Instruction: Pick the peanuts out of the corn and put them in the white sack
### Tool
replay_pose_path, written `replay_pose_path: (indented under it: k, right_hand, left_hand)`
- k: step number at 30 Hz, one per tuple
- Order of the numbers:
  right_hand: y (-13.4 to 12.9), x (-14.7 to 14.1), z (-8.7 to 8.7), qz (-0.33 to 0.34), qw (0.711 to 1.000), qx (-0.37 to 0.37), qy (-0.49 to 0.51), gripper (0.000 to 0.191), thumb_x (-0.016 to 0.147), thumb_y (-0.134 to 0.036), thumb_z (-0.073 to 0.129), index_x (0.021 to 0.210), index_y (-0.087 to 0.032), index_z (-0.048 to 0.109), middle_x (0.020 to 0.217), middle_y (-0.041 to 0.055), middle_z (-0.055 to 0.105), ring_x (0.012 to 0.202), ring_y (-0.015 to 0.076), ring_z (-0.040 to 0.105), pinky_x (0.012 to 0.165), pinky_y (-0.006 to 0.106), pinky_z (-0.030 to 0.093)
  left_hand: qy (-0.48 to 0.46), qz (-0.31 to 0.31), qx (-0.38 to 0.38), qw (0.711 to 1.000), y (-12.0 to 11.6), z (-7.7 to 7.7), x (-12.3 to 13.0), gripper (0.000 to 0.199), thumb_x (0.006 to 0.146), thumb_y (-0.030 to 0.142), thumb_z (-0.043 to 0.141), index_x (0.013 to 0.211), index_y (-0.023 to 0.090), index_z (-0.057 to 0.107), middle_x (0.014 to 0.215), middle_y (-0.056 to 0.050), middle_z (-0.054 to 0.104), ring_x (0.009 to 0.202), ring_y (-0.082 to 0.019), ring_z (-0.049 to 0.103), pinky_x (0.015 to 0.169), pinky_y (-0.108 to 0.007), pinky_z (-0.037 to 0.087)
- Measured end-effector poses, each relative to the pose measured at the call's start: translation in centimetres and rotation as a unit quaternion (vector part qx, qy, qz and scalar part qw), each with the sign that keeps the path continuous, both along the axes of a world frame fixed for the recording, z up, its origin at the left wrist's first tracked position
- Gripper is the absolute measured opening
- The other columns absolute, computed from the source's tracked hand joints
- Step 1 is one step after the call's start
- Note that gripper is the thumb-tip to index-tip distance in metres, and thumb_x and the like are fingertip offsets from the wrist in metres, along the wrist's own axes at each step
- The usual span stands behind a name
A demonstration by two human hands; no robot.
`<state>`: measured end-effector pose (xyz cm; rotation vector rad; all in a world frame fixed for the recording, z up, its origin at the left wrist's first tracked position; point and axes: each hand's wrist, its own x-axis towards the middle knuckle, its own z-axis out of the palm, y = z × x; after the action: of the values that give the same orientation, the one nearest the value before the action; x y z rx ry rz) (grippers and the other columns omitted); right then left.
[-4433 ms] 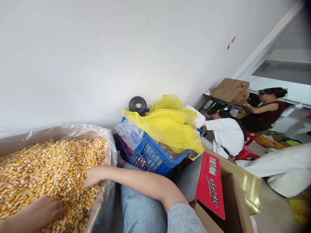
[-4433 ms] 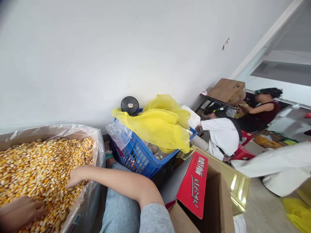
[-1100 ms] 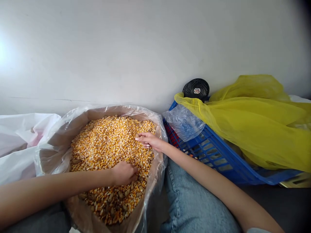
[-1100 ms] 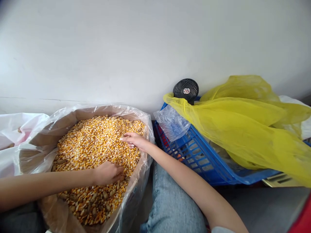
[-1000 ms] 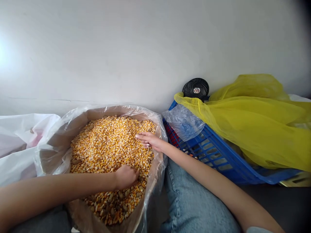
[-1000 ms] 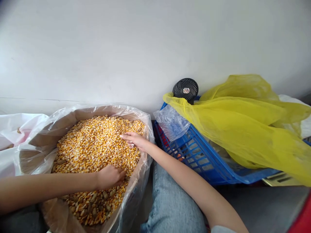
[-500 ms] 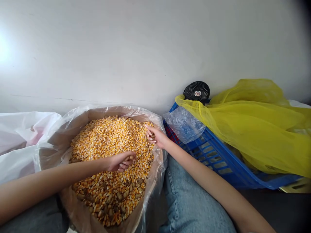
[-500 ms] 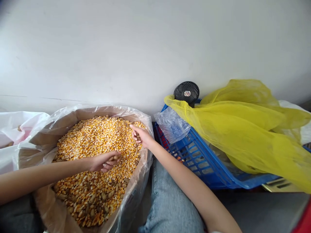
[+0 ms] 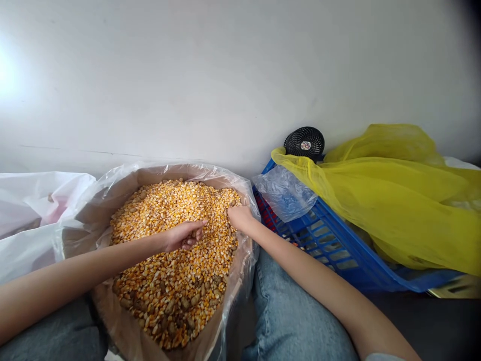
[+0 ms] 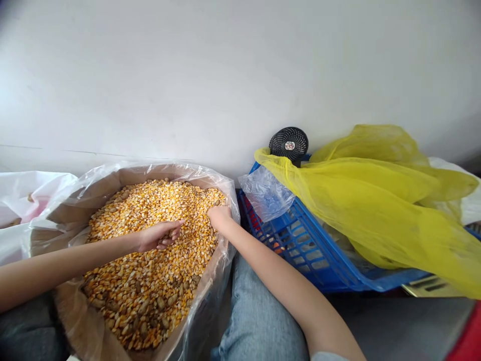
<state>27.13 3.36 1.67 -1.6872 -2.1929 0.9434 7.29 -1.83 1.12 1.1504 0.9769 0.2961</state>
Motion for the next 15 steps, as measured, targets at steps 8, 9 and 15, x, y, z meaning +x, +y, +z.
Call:
replay_pose_path:
  k: [8, 9, 15]
  right_hand:
    - [0.5, 1.3, 4.8, -0.136, 0.837, -0.171, 0.501, 0.016, 0.069, -0.029, 0.046, 0.062, -0.018, 0.037, 0.047, -0.0076, 0.033, 0.034, 0.0025, 0.019, 0.031, 0.015, 0.014]
    - [0.5, 1.4, 5.1, -0.141, 0.800, -0.187, 0.552, 0.014, 0.068, -0.027, 0.047, 0.064, -0.017, 0.038, 0.047, -0.0084, 0.031, 0.033, 0.0020, 0.018, 0.030, 0.013, 0.013]
    - [0.2, 2.7, 4.4, -0.177, 0.707, -0.260, 0.633, 0.008, 0.069, -0.017, 0.045, 0.077, -0.017, 0.046, 0.046, -0.0078, 0.034, 0.033, 0.0016, 0.024, 0.028, 0.010, 0.017]
  left_hand:
    - [0.322, -0.140, 0.530, 0.772, 4.6, 2.1, 3.6, 0.028, 0.080, 0.033, 0.035, 0.093, 0.021, 0.057, 0.086, -0.006, 0.058, 0.072, -0.018, 0.055, 0.062, -0.029, 0.039]
    - [0.352, -0.168, 0.553, 0.736, 5.3, 2.2, 4.6, 0.026, 0.080, 0.028, 0.036, 0.094, 0.021, 0.057, 0.089, -0.008, 0.058, 0.073, -0.020, 0.056, 0.061, -0.030, 0.039]
    - [0.391, -0.248, 0.598, 0.655, 7.6, 0.5, 8.8, 0.025, 0.079, 0.015, 0.036, 0.093, 0.014, 0.057, 0.086, -0.015, 0.059, 0.076, -0.024, 0.058, 0.061, -0.032, 0.040]
